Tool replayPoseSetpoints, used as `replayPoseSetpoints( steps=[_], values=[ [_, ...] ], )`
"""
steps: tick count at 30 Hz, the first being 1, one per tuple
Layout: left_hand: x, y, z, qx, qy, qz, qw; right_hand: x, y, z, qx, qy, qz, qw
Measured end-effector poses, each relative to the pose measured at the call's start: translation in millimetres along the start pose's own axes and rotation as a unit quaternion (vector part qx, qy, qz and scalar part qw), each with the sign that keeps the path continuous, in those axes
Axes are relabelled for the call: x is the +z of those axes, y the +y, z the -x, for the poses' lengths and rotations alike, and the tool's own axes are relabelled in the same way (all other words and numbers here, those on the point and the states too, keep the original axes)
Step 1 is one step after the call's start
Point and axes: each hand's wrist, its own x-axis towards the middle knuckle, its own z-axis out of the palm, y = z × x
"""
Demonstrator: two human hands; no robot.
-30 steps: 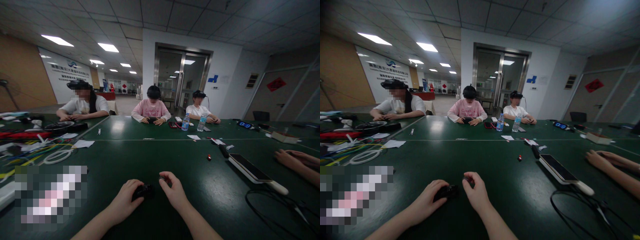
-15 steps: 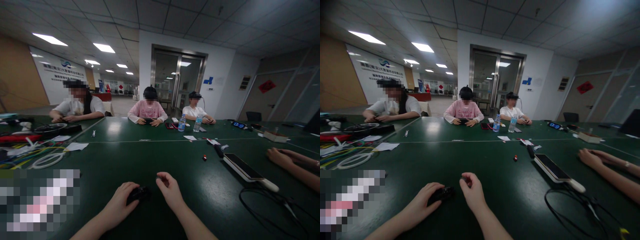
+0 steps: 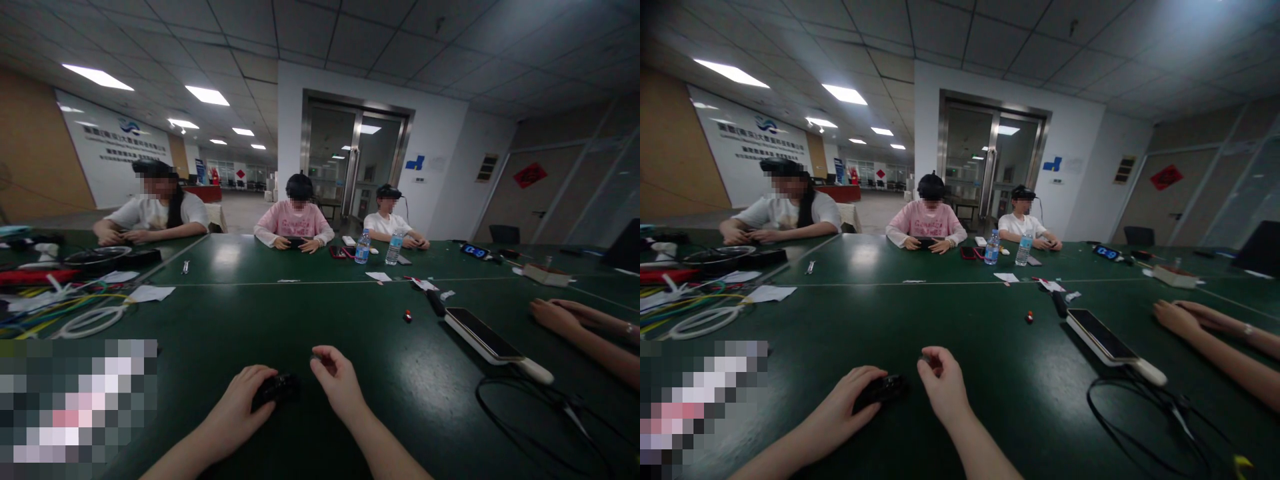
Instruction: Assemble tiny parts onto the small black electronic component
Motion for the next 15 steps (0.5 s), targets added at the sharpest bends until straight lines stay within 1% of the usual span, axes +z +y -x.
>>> replayPoseSetpoints(
  steps=[6, 8, 12, 15],
  values=[
    [2.2, -7, 0, 0.004, -0.001, 0.005, 1.0, 0, 3, -3, 0.001, 0.004, -0.015, 1.0],
    [2.4, -7, 0, 0.007, -0.001, 0.002, 1.0, 0, 5, -5, 0.012, 0.003, -0.029, 1.0],
    [-0.3, -1, -1, -0.004, -0.017, 0.008, 1.0, -1, 8, -6, 0.055, -0.001, -0.046, 0.997],
    [-2.4, 5, -1, -0.016, -0.02, 0.008, 1.0, -1, 10, -7, 0.069, -0.001, -0.059, 0.996]
  ],
)
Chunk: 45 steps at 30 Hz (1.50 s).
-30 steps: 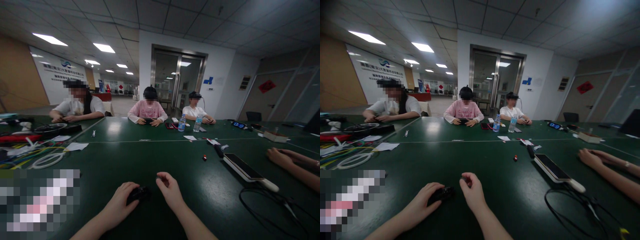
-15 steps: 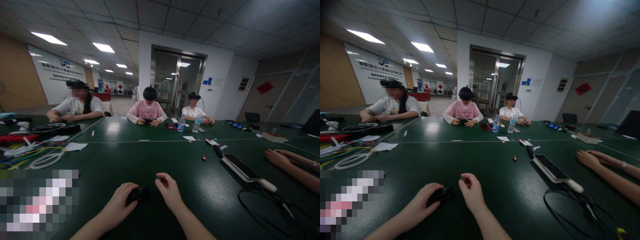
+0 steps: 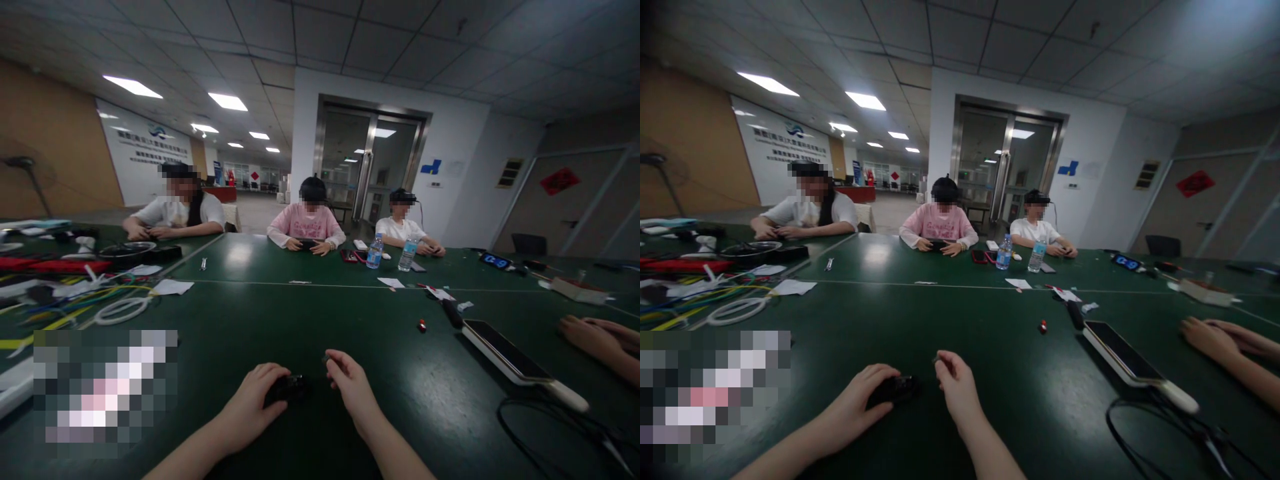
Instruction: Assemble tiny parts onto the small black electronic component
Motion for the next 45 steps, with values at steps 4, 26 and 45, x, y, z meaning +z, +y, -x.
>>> replayPoseSetpoints(
  steps=[4, 26, 45],
  values=[
    [0.6, 2, 0, 0.003, 0.005, 0.001, 1.0, -1, 7, -4, 0.019, 0.005, -0.048, 0.999],
    [3.0, -3, -1, 0.015, 0.003, 0.006, 1.0, 13, -8, 9, -0.117, -0.084, 0.141, 0.98],
    [5.7, -3, -4, 0.013, 0.017, 0.002, 1.0, 35, -28, 27, -0.247, -0.109, 0.465, 0.843]
  ],
)
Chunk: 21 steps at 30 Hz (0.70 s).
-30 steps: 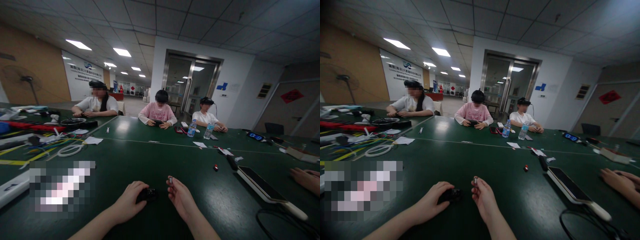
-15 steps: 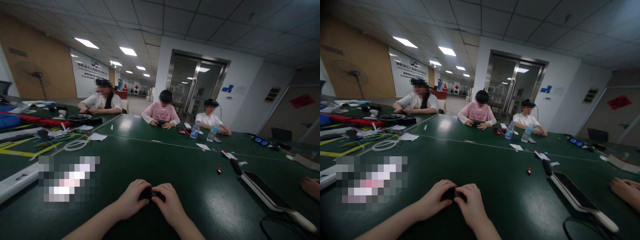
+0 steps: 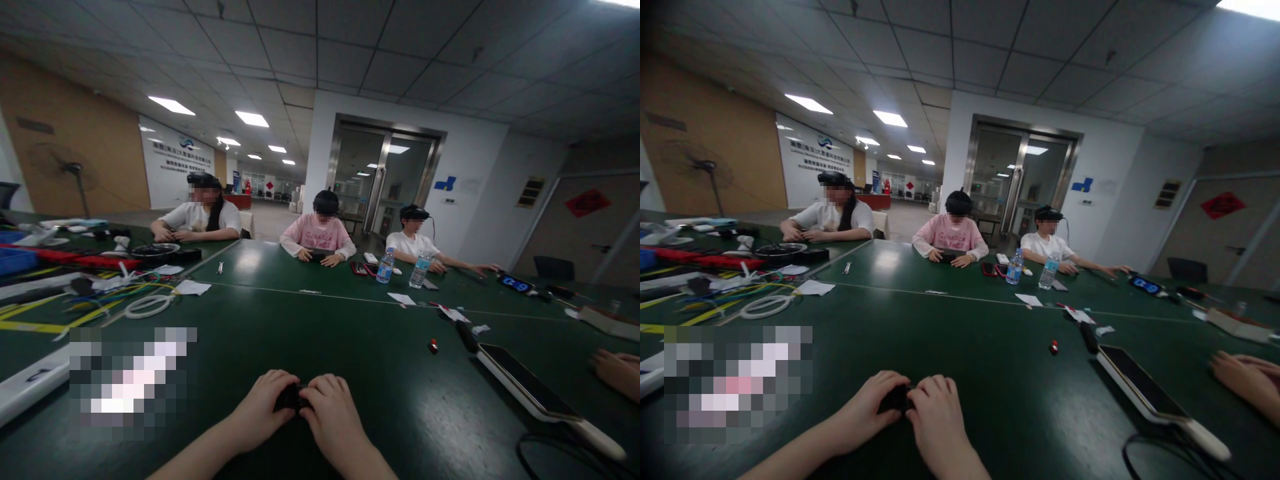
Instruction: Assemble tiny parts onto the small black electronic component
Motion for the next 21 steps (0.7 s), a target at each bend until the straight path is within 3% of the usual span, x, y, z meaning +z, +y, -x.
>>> replayPoseSetpoints(
  steps=[7, 12, 17, 21],
  values=[
    [-0.5, -1, 0, 0.005, 0.001, -0.008, 1.0, 2, -3, 0, 0.014, 0.017, -0.024, 0.999],
    [1.2, -4, 0, 0.019, 0.003, -0.013, 1.0, 4, 10, -1, 0.054, 0.013, -0.079, 0.995],
    [0.0, -3, 2, 0.01, 0.003, 0.007, 1.0, 4, 26, 1, 0.052, 0.015, -0.164, 0.985],
    [-3.2, -2, 5, -0.005, -0.009, 0.042, 0.999, 3, 27, 0, 0.036, 0.01, -0.153, 0.988]
  ],
)
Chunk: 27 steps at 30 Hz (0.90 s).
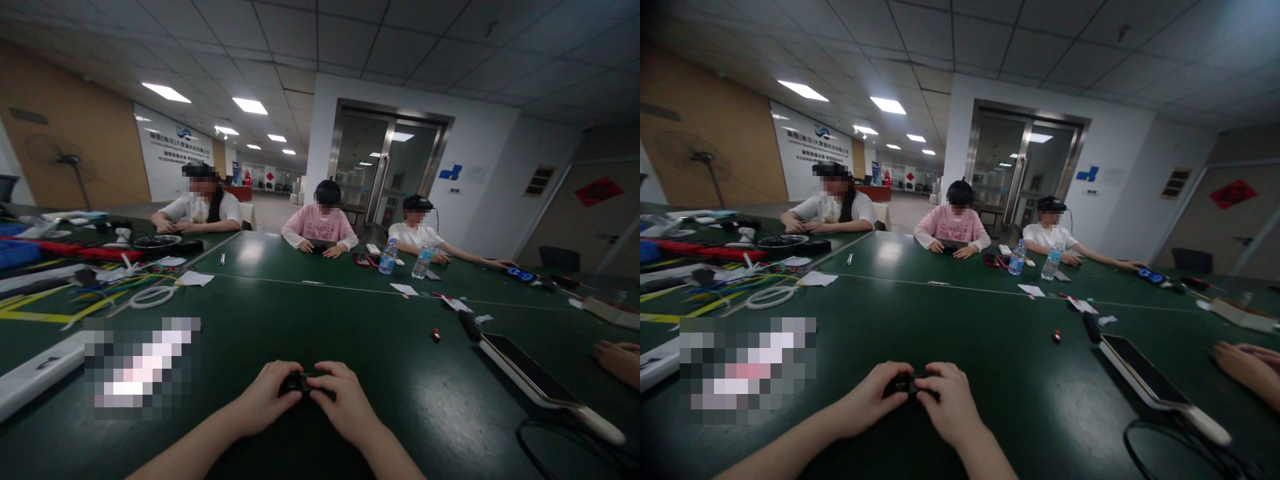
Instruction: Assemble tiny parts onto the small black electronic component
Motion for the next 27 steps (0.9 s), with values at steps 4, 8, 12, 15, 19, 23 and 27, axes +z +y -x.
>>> replayPoseSetpoints(
  steps=[4, 8, 12, 15, 19, 23, 27],
  values=[
    [-0.4, -2.2, 1.0, -0.021, -0.007, 0.045, 0.999, -1.1, -2.2, -0.8, 0.012, -0.007, -0.036, 0.999],
    [-2.2, -1.0, 0.7, 0.001, -0.017, 0.109, 0.994, -3.4, -3.6, 3.3, 0.013, -0.007, -0.108, 0.994],
    [-5.2, 2.9, 1.3, 0.017, -0.043, 0.164, 0.985, -5.6, -6.7, 6.2, 0.023, 0.003, -0.132, 0.991],
    [-5.4, 2.2, 1.7, 0.009, -0.037, 0.175, 0.984, -6.3, -9.0, 6.3, 0.019, 0.006, -0.133, 0.991],
    [-4.9, 2.5, 1.4, 0.009, -0.047, 0.178, 0.983, -6.2, -9.9, 5.9, -0.009, 0.01, -0.138, 0.99],
    [-4.8, 5.6, 0.7, 0.011, -0.053, 0.164, 0.985, -5.6, -8.1, 5.3, -0.017, 0.013, -0.128, 0.992],
    [-4.5, 3.8, 0.4, 0.013, -0.059, 0.172, 0.983, -5.6, -8.0, 5.4, -0.023, 0.015, -0.124, 0.992]
  ],
)
